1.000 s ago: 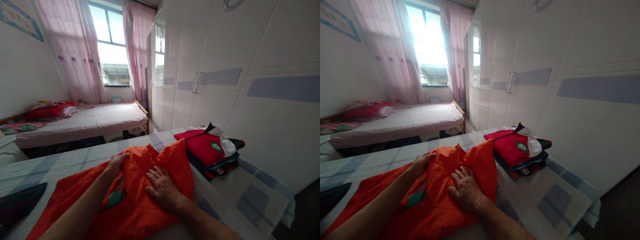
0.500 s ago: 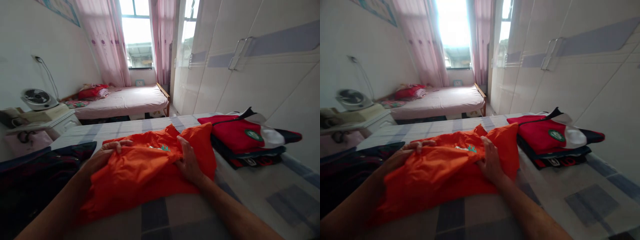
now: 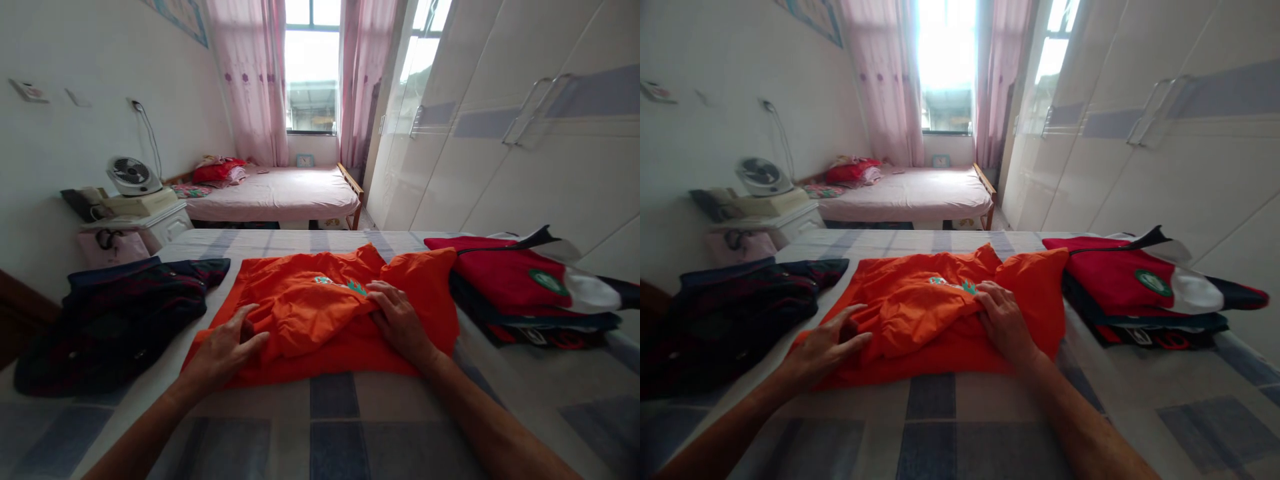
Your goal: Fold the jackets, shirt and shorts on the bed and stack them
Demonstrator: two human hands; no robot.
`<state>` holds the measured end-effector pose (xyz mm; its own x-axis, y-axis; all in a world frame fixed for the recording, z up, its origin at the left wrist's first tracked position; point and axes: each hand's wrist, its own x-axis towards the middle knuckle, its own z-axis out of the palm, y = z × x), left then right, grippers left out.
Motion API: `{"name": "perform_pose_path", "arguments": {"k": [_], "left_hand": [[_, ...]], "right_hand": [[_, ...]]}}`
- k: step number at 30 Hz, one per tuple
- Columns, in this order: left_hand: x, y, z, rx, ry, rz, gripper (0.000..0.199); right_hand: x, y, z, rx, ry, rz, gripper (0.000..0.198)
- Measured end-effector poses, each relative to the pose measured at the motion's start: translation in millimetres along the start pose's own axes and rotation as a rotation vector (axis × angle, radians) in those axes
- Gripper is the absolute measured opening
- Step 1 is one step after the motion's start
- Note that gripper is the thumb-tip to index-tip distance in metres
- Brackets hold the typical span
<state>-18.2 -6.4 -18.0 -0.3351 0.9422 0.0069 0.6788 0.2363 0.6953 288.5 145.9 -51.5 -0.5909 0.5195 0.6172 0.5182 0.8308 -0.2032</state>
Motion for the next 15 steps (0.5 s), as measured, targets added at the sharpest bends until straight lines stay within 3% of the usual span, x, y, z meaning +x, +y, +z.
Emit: {"name": "perform_pose_path", "arguments": {"k": [6,8,11,13,15], "left_hand": [[6,4,-23,-0.401,0.08,-0.02,0.051],[4,-5,-30,-0.272,0.096,-0.002,0.048],[0,-16,-28,0.105,0.162,0.107,0.038],[-3,-15,-22,0.24,0.265,0.252,0.036],[-6,-9,-14,0.296,0.317,0.425,0.037]], "right_hand": [[-4,-19,-19,-0.054,-0.048,-0.099,0.016],[-7,-30,-27,-0.063,-0.144,-0.149,0.017],[-7,-46,-40,-0.029,-0.317,-0.168,0.027],[0,-56,-48,-0.004,-0.328,-0.129,0.032],[7,-64,-51,0.002,-0.243,-0.097,0.035]]}}
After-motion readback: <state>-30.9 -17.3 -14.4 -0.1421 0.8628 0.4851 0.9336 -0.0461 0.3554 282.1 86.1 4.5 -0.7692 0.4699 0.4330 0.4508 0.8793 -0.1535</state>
